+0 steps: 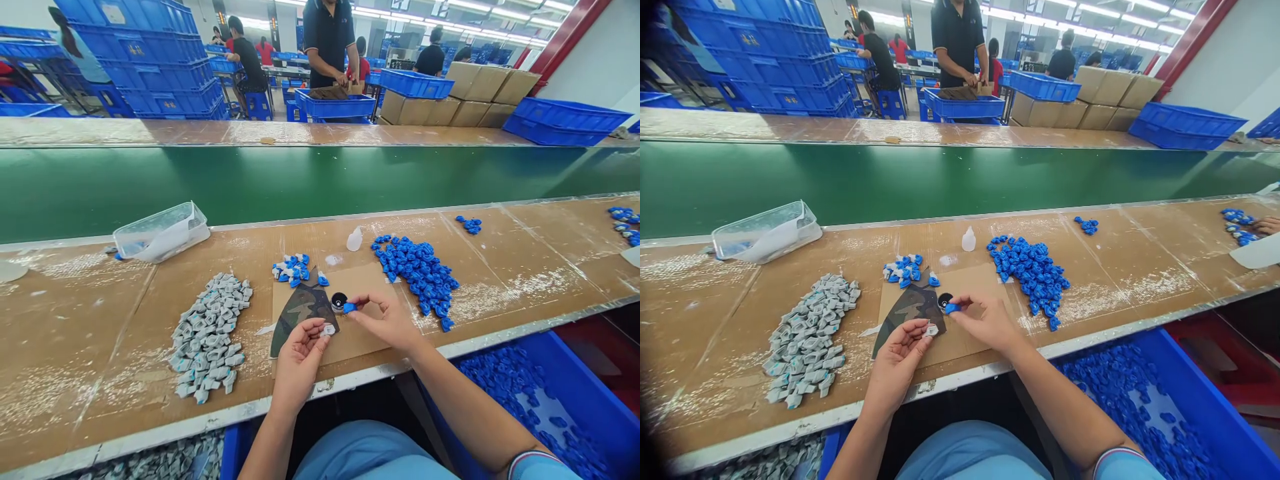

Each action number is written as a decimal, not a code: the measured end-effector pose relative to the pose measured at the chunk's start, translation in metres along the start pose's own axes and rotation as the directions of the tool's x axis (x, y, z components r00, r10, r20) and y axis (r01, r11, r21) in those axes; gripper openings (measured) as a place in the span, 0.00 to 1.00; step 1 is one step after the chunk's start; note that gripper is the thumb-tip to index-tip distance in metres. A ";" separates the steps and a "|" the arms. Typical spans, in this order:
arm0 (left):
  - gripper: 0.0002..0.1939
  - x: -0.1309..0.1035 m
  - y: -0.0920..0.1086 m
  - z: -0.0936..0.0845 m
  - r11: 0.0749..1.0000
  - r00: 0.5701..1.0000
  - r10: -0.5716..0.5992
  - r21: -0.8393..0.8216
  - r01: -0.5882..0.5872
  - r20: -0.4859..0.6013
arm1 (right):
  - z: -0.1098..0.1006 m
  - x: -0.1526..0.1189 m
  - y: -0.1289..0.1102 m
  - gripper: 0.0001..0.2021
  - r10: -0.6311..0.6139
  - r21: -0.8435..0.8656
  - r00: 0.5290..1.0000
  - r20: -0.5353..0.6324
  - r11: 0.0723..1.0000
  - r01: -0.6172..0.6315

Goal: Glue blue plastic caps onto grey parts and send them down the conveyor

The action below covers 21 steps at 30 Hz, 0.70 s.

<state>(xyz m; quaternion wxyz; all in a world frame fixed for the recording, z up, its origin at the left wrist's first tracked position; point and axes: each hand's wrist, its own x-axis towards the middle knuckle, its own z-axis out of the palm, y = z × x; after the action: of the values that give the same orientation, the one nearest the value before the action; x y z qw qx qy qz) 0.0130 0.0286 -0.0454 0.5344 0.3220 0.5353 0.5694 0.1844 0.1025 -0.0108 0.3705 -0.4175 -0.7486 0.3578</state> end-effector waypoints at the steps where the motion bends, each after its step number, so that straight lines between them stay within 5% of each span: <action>1: 0.17 0.000 0.000 0.000 1.000 1.000 0.002 0.000 -0.002 0.005 | 0.002 -0.003 -0.003 0.06 -0.010 0.012 0.999 0.031 1.000 0.010; 12: 0.16 -0.003 -0.007 -0.002 0.999 0.999 0.026 0.020 -0.027 0.038 | 0.014 -0.009 0.003 0.05 -0.178 -0.011 0.971 0.163 0.983 0.182; 16: 0.16 -0.003 -0.006 -0.001 1.000 0.997 0.015 0.020 -0.017 0.075 | 0.012 -0.008 0.006 0.05 -0.131 0.029 0.968 0.216 0.991 0.128; 21: 0.14 -0.001 -0.002 -0.002 1.000 0.999 0.004 -0.007 -0.004 0.043 | 0.024 -0.015 0.013 0.06 -0.011 0.110 0.990 0.138 0.994 -0.004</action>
<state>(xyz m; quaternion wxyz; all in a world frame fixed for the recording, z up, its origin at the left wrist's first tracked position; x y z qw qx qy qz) 0.0119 0.0265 -0.0479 0.5457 0.3333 0.5211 0.5653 0.1743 0.0890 -0.0368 0.3407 -0.3693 -0.7525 0.4258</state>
